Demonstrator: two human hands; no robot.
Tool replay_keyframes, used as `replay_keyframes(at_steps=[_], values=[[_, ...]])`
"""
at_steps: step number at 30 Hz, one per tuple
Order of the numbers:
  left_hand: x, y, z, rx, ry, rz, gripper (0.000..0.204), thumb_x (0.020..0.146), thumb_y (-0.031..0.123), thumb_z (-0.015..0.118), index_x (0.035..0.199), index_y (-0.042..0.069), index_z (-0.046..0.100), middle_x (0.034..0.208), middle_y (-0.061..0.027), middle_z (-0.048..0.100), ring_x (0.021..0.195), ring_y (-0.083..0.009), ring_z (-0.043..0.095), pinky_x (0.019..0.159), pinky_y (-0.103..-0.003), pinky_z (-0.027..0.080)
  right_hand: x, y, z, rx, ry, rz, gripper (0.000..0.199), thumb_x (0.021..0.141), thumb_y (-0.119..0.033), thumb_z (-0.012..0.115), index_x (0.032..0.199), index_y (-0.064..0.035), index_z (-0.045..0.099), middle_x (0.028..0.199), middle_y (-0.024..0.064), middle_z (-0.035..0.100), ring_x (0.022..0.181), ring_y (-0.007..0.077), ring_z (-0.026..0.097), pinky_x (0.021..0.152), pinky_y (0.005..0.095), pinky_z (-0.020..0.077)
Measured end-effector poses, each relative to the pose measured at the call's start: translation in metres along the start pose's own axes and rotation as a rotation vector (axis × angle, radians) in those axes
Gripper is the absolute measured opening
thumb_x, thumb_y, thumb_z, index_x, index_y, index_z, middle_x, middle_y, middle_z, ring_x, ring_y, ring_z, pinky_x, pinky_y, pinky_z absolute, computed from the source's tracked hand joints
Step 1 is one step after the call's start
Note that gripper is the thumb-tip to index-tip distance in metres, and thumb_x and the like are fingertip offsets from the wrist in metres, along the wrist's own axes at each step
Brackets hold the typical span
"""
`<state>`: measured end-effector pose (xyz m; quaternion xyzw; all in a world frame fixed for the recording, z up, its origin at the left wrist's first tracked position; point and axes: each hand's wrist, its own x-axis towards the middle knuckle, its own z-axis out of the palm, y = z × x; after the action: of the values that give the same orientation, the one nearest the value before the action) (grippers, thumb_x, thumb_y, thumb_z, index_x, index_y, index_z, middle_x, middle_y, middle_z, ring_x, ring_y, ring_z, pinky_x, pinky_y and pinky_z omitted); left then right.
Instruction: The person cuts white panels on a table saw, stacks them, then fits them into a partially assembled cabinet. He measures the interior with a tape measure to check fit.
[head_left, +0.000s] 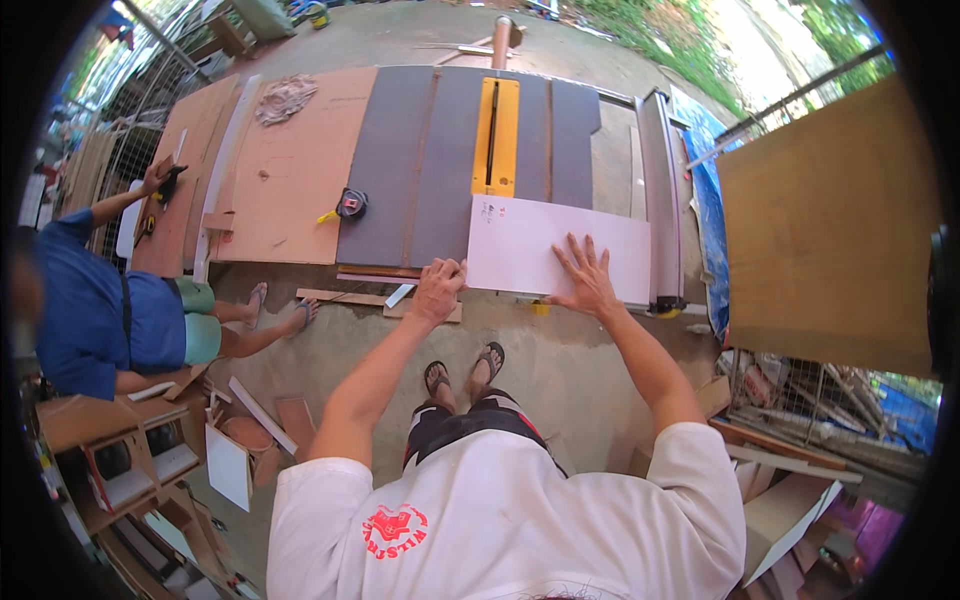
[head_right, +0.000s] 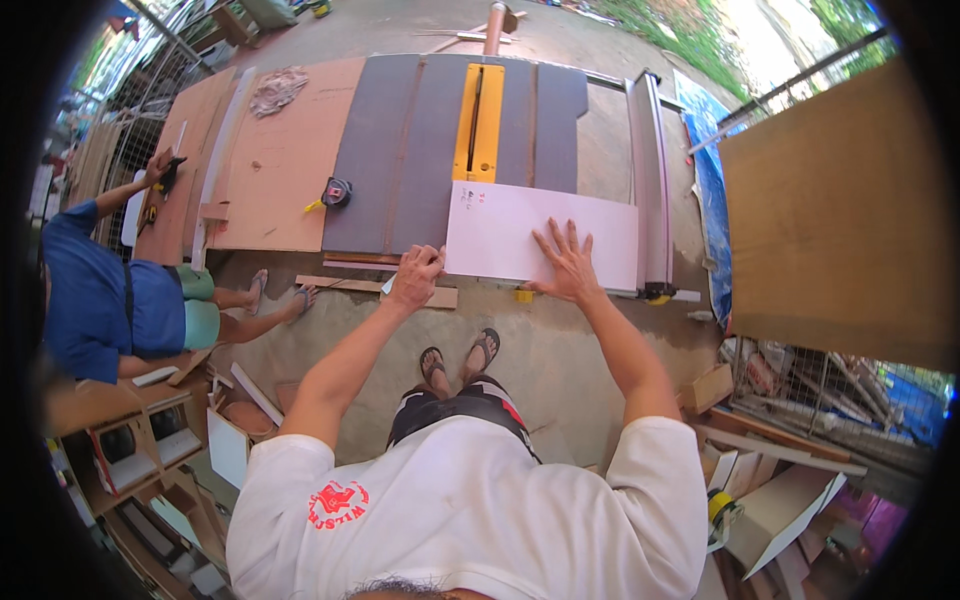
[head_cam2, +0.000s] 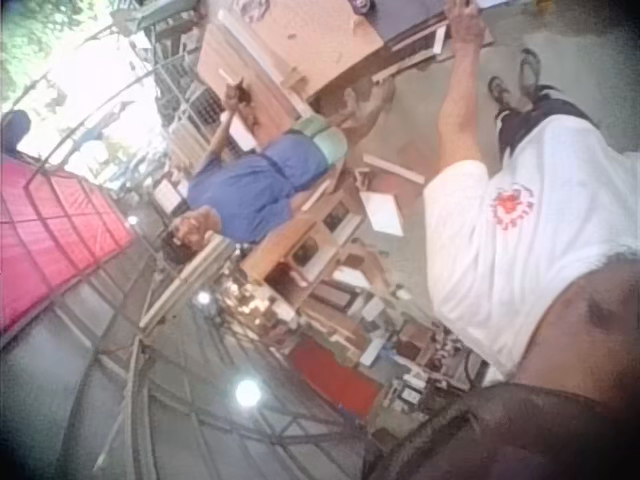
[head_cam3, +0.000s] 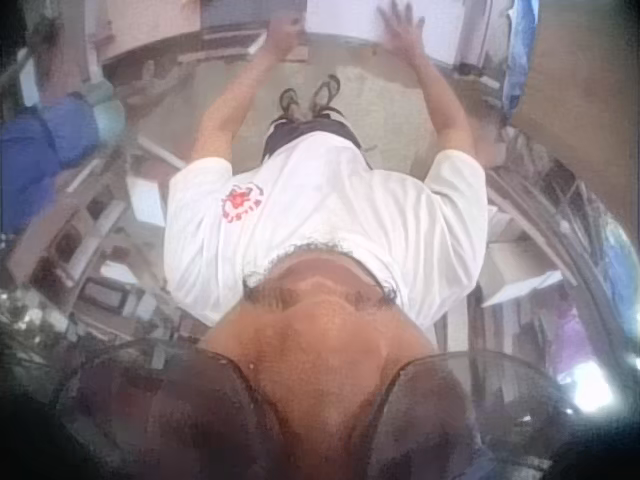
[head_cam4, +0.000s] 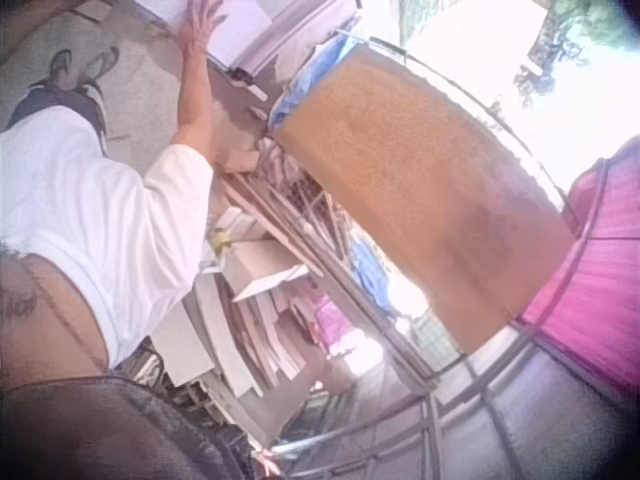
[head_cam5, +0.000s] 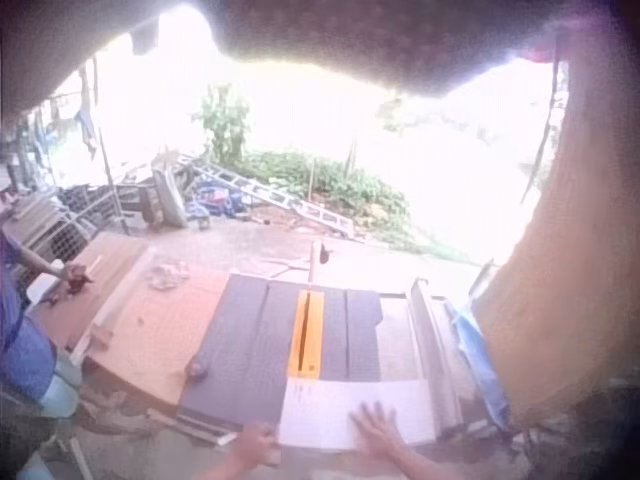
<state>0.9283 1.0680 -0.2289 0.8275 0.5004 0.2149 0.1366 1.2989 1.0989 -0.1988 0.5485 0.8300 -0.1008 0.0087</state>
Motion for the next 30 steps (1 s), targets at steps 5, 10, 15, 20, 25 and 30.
replay_keyframes(at_steps=[5,10,15,20,25,30], values=[[0.001,-0.005,0.000,-0.013,-0.028,-0.029,0.042,0.091,0.017,0.072,0.132,0.007,0.070,0.110,-0.0044,0.060,0.109,-0.0265,0.057,0.090,-0.043,0.046,0.004,0.005,0.016,-0.015,0.082,-0.027,0.121,0.062,-0.083,0.078,0.164,-0.0311,0.039,0.176,0.0079,0.020,0.163,0.0404,0.009,0.118,0.0812,0.0080],[0.018,-0.007,0.003,-0.005,-0.006,-0.035,0.040,0.090,0.016,0.074,0.129,0.006,0.071,0.108,-0.0037,0.061,0.109,-0.0264,0.057,0.090,-0.043,0.046,0.016,0.018,0.012,0.017,0.142,-0.050,0.117,0.064,-0.082,0.078,0.163,-0.0316,0.041,0.175,0.0069,0.024,0.163,0.0388,0.011,0.119,0.0793,0.0078],[0.041,-0.021,0.002,0.025,-0.061,-0.002,0.037,0.090,0.019,0.074,0.125,0.007,0.073,0.108,-0.0025,0.063,0.109,-0.0259,0.058,0.091,-0.044,0.046,0.035,0.034,0.008,0.024,0.175,-0.064,0.115,0.064,-0.083,0.076,0.162,-0.0328,0.043,0.174,0.0065,0.027,0.162,0.0396,0.016,0.119,0.0788,0.0106],[0.061,-0.024,0.000,0.013,-0.073,0.004,0.035,0.092,0.020,0.073,0.124,0.006,0.073,0.108,-0.0031,0.063,0.110,-0.0263,0.058,0.092,-0.044,0.046,0.049,0.040,0.002,0.021,0.222,-0.092,0.115,0.063,-0.085,0.076,0.161,-0.0335,0.044,0.174,0.0061,0.028,0.161,0.0392,0.018,0.120,0.0783,0.0120],[0.078,-0.032,-0.001,0.036,-0.051,0.009,0.034,0.091,0.022,0.074,0.122,0.008,0.074,0.108,-0.0024,0.063,0.110,-0.0258,0.058,0.091,-0.044,0.046,0.063,0.046,0.001,-0.007,0.195,-0.059,0.116,0.063,-0.085,0.076,0.162,-0.0332,0.043,0.174,0.0060,0.028,0.162,0.0386,0.017,0.120,0.0778,0.0112],[0.087,-0.044,-0.003,0.026,-0.054,-0.004,0.035,0.091,0.019,0.076,0.125,0.008,0.074,0.106,-0.0015,0.062,0.109,-0.0249,0.057,0.091,-0.044,0.046,0.082,0.047,-0.006,-0.002,0.145,-0.042,0.118,0.062,-0.079,0.081,0.162,-0.0328,0.042,0.174,0.0058,0.026,0.162,0.0365,0.015,0.123,0.0746,0.0089]])
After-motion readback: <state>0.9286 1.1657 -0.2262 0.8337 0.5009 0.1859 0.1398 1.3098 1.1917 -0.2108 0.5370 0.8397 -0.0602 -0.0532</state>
